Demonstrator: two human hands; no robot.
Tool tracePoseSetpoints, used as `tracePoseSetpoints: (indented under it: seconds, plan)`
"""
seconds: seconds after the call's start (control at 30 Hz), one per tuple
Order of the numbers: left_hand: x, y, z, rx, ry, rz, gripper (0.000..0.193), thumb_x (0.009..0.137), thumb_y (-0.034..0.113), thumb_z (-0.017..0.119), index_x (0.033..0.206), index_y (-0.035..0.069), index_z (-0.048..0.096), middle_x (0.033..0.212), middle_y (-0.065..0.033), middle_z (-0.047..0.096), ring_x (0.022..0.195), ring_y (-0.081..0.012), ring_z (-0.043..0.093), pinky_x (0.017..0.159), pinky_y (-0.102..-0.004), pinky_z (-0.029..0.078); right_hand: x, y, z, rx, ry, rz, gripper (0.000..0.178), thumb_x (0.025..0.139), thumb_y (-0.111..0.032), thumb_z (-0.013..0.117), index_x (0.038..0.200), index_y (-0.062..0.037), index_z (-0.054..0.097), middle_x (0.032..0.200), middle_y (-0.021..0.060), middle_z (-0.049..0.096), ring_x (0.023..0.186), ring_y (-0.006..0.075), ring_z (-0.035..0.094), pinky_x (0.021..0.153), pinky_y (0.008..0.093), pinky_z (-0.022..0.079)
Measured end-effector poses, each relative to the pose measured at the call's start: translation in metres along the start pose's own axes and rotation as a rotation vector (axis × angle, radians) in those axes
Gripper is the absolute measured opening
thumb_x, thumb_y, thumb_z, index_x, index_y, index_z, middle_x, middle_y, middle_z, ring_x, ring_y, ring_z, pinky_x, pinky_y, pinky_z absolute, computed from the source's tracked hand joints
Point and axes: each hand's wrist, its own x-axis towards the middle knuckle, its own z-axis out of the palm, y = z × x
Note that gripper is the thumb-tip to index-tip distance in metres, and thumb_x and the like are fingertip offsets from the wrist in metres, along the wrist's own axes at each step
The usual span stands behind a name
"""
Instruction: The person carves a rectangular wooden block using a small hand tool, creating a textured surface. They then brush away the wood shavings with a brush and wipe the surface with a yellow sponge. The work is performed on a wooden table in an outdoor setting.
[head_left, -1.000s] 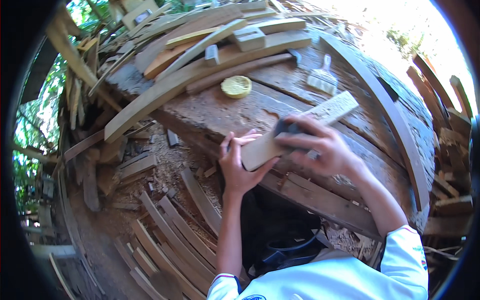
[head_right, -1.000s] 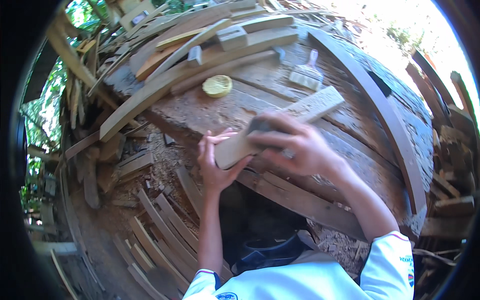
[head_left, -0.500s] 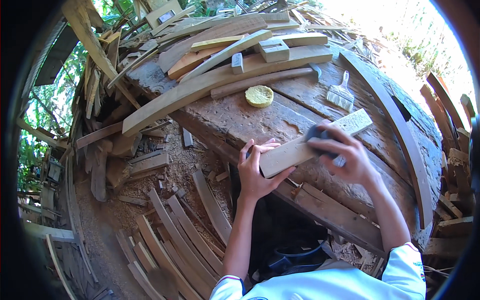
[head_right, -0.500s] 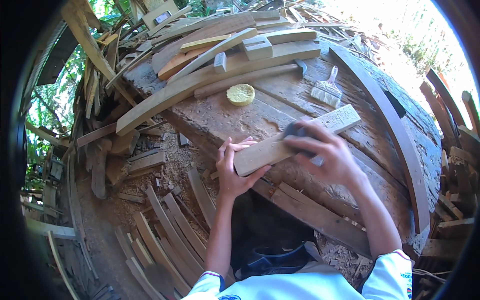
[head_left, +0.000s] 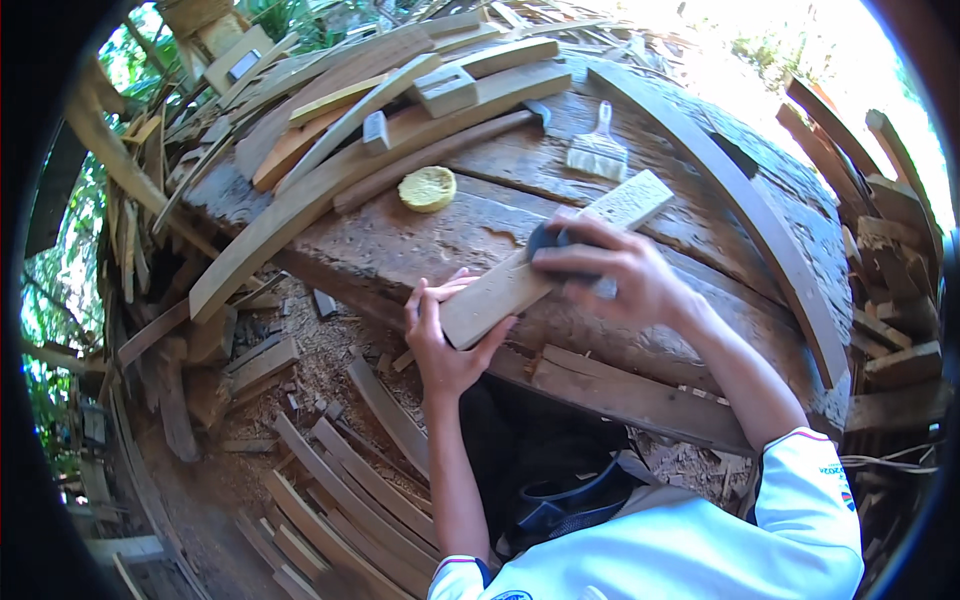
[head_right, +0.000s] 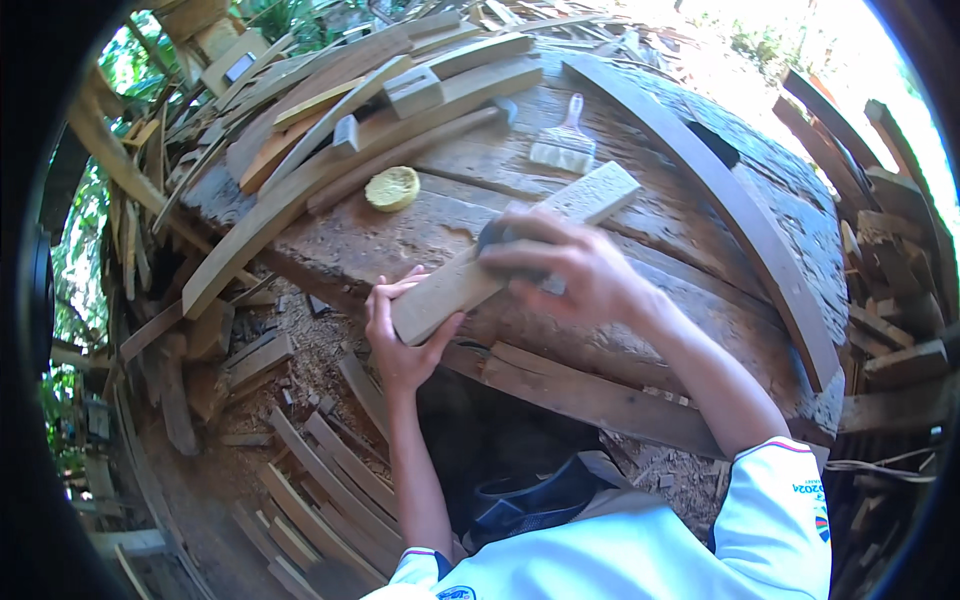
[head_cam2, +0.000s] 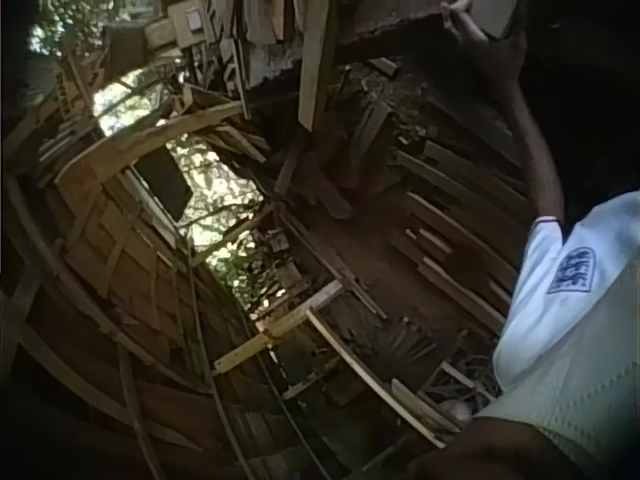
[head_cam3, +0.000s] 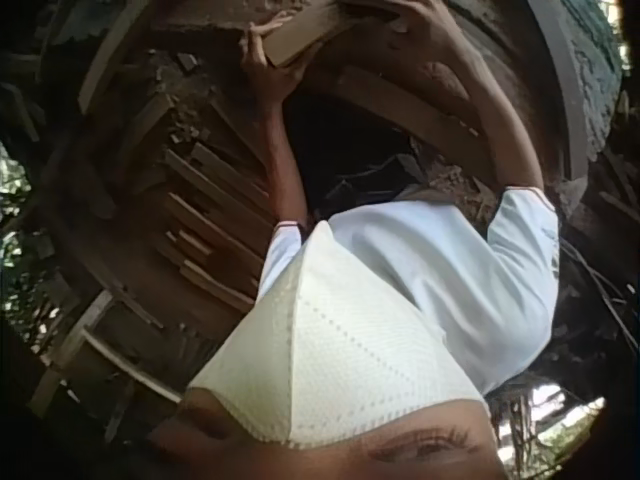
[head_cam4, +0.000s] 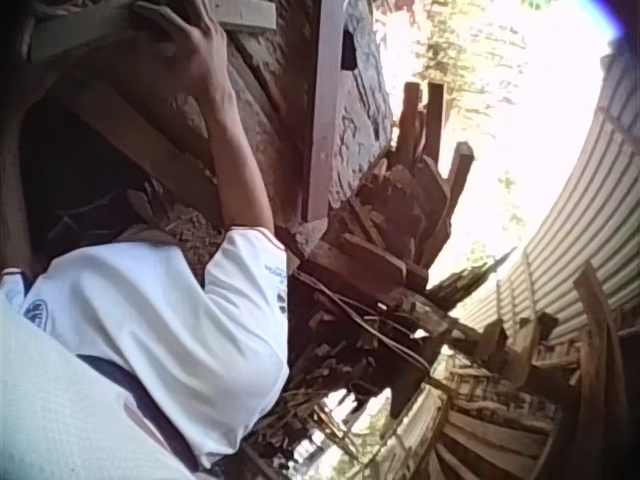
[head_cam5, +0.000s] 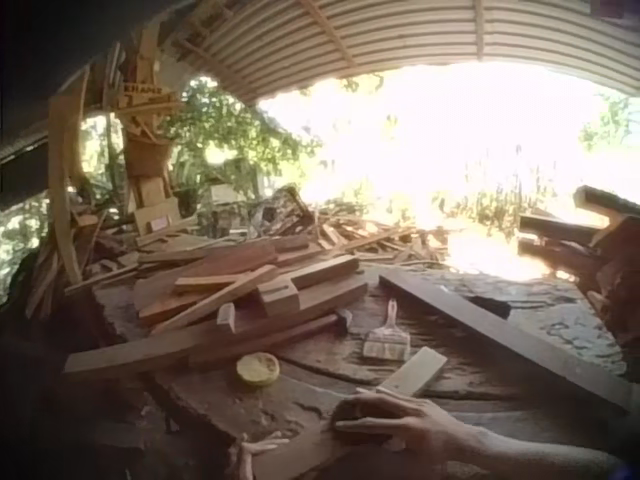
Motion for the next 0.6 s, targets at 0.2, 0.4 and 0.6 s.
tracePoseSetpoints:
  seconds: [0.2,0.4,0.6]
  plan:
    - [0.004,0.005,0.003,0.001,0.002,0.01,0.062,0.08,0.04,0.095,0.116,0.004,0.059,0.115,-0.0135,0.079,0.125,-0.0371,0.073,0.125,-0.0568,0.031,-0.039,0.081,-0.02,-0.515,0.346,0.68,0.035,0.107,-0.031,0.064,0.14,-0.0186,0.07,0.153,0.0202,0.056,0.128,0.0389,0.067,0.102,0.0521,0.061]
    - [0.003,0.003,0.001,0.016,-0.003,-0.026,0.061,0.079,0.04,0.096,0.114,0.003,0.063,0.117,-0.0132,0.08,0.125,-0.0346,0.073,0.125,-0.054,0.032,0.002,-0.013,0.022,-0.049,0.051,0.081,0.047,0.098,-0.017,0.076,0.144,-0.0223,0.068,0.155,0.0203,0.054,0.14,0.0446,0.058,0.116,0.054,0.052]
    - [0.001,0.004,-0.008,-0.013,-0.028,-0.049,0.06,0.079,0.04,0.097,0.114,0.006,0.061,0.121,-0.0175,0.079,0.132,-0.036,0.068,0.123,-0.0544,0.034,0.0,0.012,0.0,-0.116,0.033,0.226,0.04,0.099,-0.018,0.073,0.139,-0.0193,0.071,0.154,0.02,0.056,0.139,0.0434,0.059,0.112,0.0515,0.054]
